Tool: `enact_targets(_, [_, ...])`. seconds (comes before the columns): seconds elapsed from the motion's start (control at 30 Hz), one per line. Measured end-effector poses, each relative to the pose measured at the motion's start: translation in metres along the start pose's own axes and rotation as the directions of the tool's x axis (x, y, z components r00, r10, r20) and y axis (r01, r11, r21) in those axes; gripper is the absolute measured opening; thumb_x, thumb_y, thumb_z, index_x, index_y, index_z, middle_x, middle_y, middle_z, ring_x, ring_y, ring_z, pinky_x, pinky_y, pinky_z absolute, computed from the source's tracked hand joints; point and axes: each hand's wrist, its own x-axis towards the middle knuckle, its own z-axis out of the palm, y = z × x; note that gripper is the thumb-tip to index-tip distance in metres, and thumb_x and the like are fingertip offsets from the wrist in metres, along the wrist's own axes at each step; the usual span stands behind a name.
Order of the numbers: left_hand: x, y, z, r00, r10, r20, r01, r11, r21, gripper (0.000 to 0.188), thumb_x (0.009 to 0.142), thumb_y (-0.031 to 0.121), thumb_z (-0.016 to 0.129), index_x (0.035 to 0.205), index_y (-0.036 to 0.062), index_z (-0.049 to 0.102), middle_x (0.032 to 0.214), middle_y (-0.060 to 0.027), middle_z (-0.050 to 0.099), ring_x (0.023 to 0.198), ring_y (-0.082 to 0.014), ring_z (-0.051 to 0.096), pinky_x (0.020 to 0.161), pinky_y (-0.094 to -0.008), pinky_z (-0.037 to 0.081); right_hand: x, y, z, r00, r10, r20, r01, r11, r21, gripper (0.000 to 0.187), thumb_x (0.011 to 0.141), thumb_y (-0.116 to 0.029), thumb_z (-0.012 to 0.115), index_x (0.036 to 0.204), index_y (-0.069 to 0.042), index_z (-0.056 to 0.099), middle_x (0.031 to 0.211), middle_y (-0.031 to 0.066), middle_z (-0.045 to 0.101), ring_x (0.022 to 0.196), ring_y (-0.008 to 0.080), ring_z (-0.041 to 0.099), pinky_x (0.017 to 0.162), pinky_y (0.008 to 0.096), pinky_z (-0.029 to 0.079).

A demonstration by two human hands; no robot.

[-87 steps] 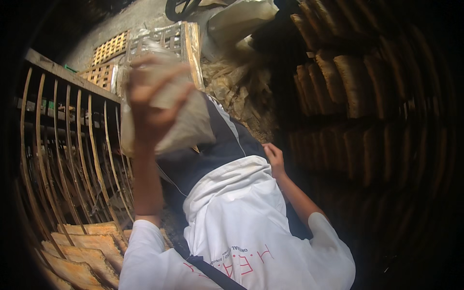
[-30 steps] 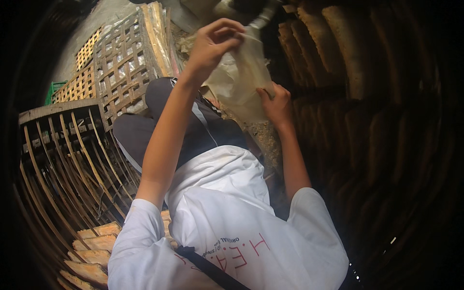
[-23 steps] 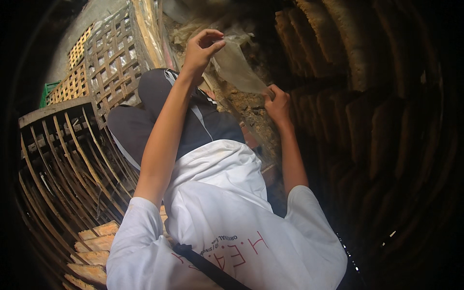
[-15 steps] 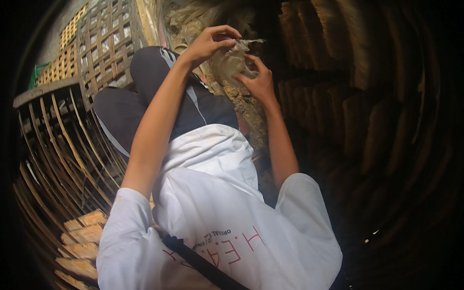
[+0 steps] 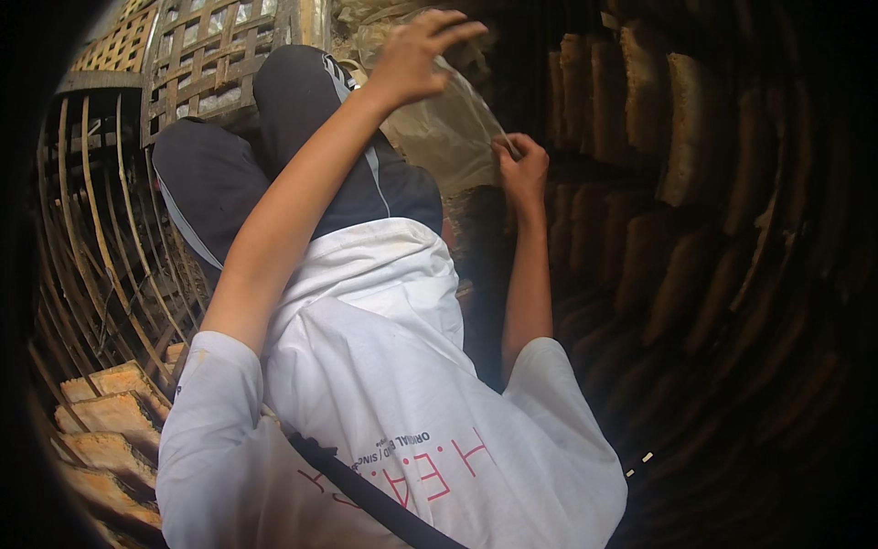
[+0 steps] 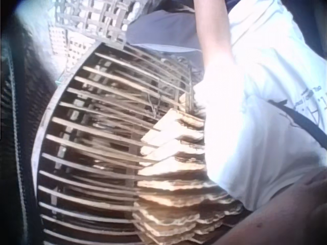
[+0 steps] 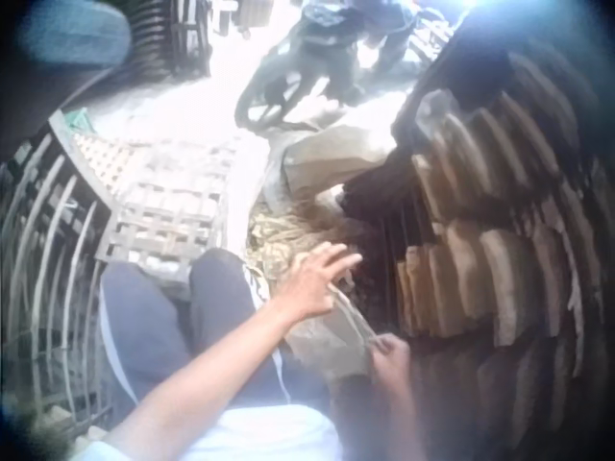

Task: The person sits inside a confined wooden structure and repeatedly wraps flat, rectangular items in plastic sheeting. They fold the plastic around each item and place the wrapped unit onto a stack on a woven tray.

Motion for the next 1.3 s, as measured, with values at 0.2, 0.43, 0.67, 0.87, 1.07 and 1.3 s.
enact_targets(0.2, [-0.009, 0.023, 0.012, 0.888, 0.137, 0.439, -0.027, 0.969, -0.247, 0.037, 0.078, 0.015, 0.07, 0.114, 0.0202, 0.074, 0.095, -0.0124, 0.075, 0.099, -0.0274, 0.07, 0.102, -0.0466, 0.042, 0.021, -0.068, 0.002, 0.983, -0.173, -0.067, 0.172, 0.985, -0.025, 0.018, 0.085, -0.012, 0.074, 0.097, 0.0, 0.068, 0.082, 0.0133, 0.073, 0.074, 0.0202, 0.071, 0.07, 0.0311, 0.053])
enact_targets(0.43, [-0.002, 0.02, 0.002, 0.958, -0.05, 0.282, 0.224, 0.742, -0.632, 0.019, 0.09, 0.01, 0.061, 0.104, 0.0024, 0.069, 0.089, -0.0102, 0.071, 0.085, -0.0196, 0.066, 0.078, -0.0313, 0.051, 0.02, -0.046, 0.012, 0.995, -0.076, 0.058, 0.076, 0.997, 0.008, 0.027, 0.076, -0.018, 0.084, 0.092, 0.0, 0.073, 0.083, 0.0102, 0.075, 0.077, 0.0178, 0.073, 0.069, 0.0331, 0.054])
enact_targets(0.67, [0.005, 0.007, -0.011, 0.92, -0.024, 0.391, 0.326, 0.602, -0.729, 0.017, 0.098, 0.013, 0.057, 0.102, -0.0007, 0.066, 0.087, -0.0023, 0.066, 0.085, -0.0098, 0.059, 0.081, -0.0278, 0.048, 0.005, 0.016, 0.017, 0.98, 0.067, 0.19, -0.082, 0.994, 0.075, 0.035, 0.07, -0.022, 0.088, 0.099, -0.006, 0.076, 0.117, 0.0058, 0.067, 0.114, 0.0183, 0.063, 0.092, 0.0406, 0.048])
enact_targets(0.87, [0.003, 0.014, -0.016, 0.854, 0.02, 0.52, 0.457, 0.449, -0.768, 0.017, 0.099, 0.015, 0.056, 0.1, -0.0003, 0.065, 0.085, -0.0013, 0.065, 0.085, -0.0094, 0.058, 0.081, -0.0274, 0.048, 0.017, -0.043, 0.009, 0.948, -0.007, 0.319, -0.14, 0.889, 0.436, 0.037, 0.082, -0.014, 0.083, 0.113, -0.003, 0.068, 0.104, 0.0045, 0.071, 0.1, 0.0144, 0.065, 0.089, 0.0317, 0.05])
enact_targets(1.07, [0.001, 0.011, -0.012, 0.901, -0.048, 0.431, 0.386, 0.54, -0.748, 0.017, 0.099, 0.014, 0.057, 0.099, -0.0002, 0.066, 0.085, -0.0007, 0.065, 0.085, -0.0081, 0.059, 0.08, -0.0267, 0.047, 0.017, -0.021, 0.014, 0.859, 0.202, 0.471, -0.244, 0.969, 0.029, 0.017, 0.078, -0.009, 0.083, 0.093, -0.004, 0.076, 0.092, 0.0043, 0.072, 0.081, 0.0138, 0.065, 0.079, 0.0303, 0.052])
enact_targets(1.3, [0.004, 0.001, -0.007, 0.874, 0.033, 0.485, 0.405, 0.505, -0.762, 0.016, 0.098, 0.014, 0.058, 0.1, 0.0017, 0.067, 0.086, -0.0006, 0.066, 0.085, -0.0078, 0.059, 0.081, -0.0273, 0.047, 0.007, 0.002, 0.002, 0.923, -0.071, 0.378, 0.191, 0.938, -0.29, 0.031, 0.074, -0.01, 0.084, 0.102, 0.0, 0.076, 0.094, 0.0069, 0.072, 0.091, 0.0173, 0.065, 0.086, 0.0347, 0.051])
